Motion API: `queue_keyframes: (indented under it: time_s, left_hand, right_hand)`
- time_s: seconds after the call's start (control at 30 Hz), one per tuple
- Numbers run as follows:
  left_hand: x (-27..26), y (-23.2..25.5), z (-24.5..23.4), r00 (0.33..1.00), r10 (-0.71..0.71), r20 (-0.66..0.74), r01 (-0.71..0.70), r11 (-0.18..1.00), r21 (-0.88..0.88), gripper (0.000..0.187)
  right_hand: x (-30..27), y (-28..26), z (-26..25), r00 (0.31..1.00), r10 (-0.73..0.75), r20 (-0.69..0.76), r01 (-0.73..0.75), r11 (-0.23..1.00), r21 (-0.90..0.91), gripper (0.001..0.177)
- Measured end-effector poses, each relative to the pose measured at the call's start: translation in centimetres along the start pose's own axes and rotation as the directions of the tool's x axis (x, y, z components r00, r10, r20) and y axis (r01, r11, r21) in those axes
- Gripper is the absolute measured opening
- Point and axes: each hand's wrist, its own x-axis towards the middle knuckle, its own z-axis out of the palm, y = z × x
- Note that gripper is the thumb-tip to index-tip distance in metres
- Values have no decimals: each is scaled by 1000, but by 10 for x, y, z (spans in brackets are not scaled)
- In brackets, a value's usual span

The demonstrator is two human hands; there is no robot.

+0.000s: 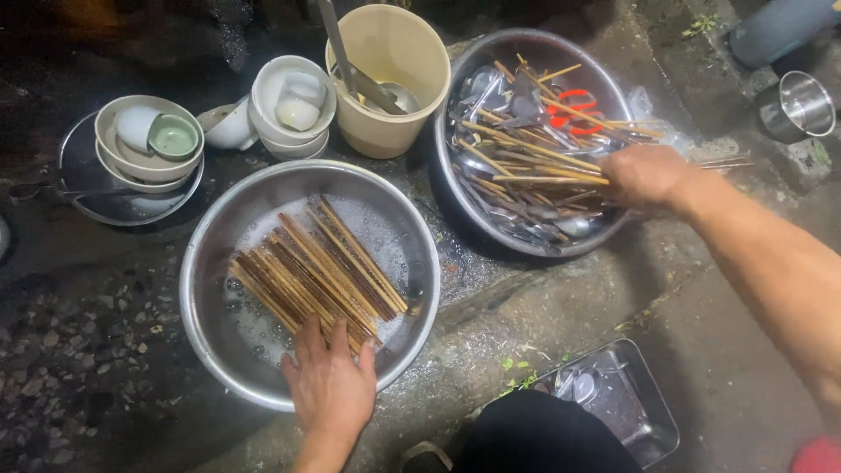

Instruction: The person washes a large metal basin and then scrubs a bundle of wooden skewers in soapy water using a yellow sponge. They rinse the skewers and place them into a separate metal basin.

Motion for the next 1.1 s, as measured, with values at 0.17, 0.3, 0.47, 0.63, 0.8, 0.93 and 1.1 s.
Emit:
queue_keyframes:
  time_s: [0.17, 0.3, 0.47, 0.63, 0.8, 0.93, 1.1]
  left_hand:
    - [1, 0, 0, 1000, -8, 20, 9, 1000, -9, 70]
    - [2, 2, -6, 996, -28, 84, 27, 1000, 15, 72]
    - [1, -3, -2, 1000, 8, 25, -8, 1000, -17, 69]
    - [1, -5, 2, 1000, 13, 21, -12, 998, -54, 70]
    - [-1, -3, -3, 998, 50, -37, -57, 972, -230, 67]
    - [1, -5, -3, 999, 32, -5, -32, 976, -215, 68]
    - [0, -8, 1, 999, 19, -26, -24, 977, -211, 65]
  right_hand:
    - [-28, 12, -28, 990, 43, 134, -55, 994, 90, 33]
    - [-61, 16, -31, 980, 14, 198, -70, 957, 281, 34]
    - [-89, 54, 33, 983, 26, 182, -114, 860, 497, 12]
    - [-156, 34, 53, 971, 165, 171, -236, 582, 778, 19]
    - [-183, 5, 82, 968, 188, 167, -212, 248, 945, 35]
    - [-162, -18, 41, 948, 271, 167, -276, 437, 856, 26]
    - [-164, -56, -60, 950, 261, 169, -242, 282, 929, 37]
